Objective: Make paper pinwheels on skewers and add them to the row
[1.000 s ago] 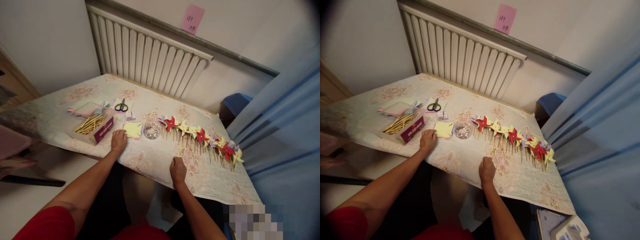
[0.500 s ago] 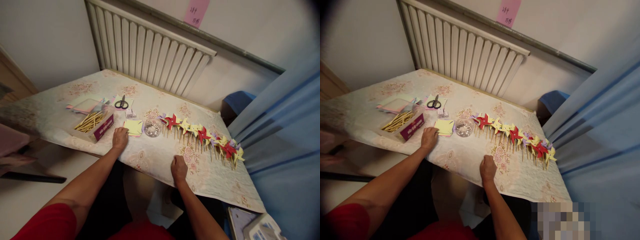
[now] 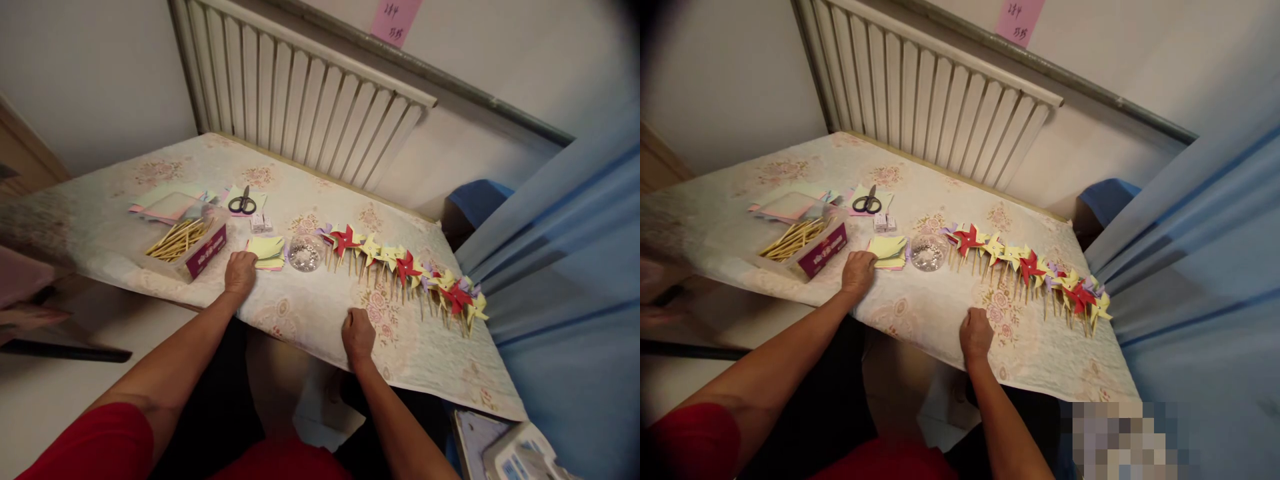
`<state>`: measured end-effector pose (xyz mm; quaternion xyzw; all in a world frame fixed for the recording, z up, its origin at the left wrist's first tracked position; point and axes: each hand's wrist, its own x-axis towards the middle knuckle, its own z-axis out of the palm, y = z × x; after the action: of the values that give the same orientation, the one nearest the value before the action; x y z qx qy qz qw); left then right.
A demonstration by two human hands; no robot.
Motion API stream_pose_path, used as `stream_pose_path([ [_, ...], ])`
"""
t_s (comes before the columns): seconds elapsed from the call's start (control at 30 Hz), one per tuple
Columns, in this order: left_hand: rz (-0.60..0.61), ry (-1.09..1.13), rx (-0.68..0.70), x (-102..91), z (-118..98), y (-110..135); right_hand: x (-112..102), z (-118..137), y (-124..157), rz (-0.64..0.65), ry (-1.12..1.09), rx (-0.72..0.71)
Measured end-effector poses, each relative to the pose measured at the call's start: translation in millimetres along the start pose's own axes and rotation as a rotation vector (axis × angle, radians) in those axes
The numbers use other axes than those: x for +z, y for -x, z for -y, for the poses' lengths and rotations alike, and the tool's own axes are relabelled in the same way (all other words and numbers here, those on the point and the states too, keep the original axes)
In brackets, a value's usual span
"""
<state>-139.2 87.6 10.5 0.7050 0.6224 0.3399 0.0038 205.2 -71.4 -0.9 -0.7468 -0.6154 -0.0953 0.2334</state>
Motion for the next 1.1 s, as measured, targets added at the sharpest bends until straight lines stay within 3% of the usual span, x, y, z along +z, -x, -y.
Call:
stream_pose_path([
  [0.4,0.047,-0.037,0.023,-2.4,-4.6,1.0,-0.5,0.0,0.0,-0.004,-0.004,-0.001],
  [0.7,-0.022,-0.025,0.149,-7.7,-24.0,6.8,-2.1,1.4,-1.0,0.002,-0.005,0.008],
  [0.93,0.011,0.025,0.269,3.1,-38.7,2.2,-2.6,1.2,-0.9,-0.003,0.011,-0.005],
  [1.1,0.068,0.034,0.200,13.3,-31.8,-2.2,-2.3,0.9,-0.8,0.001,0.008,-0.001],
])
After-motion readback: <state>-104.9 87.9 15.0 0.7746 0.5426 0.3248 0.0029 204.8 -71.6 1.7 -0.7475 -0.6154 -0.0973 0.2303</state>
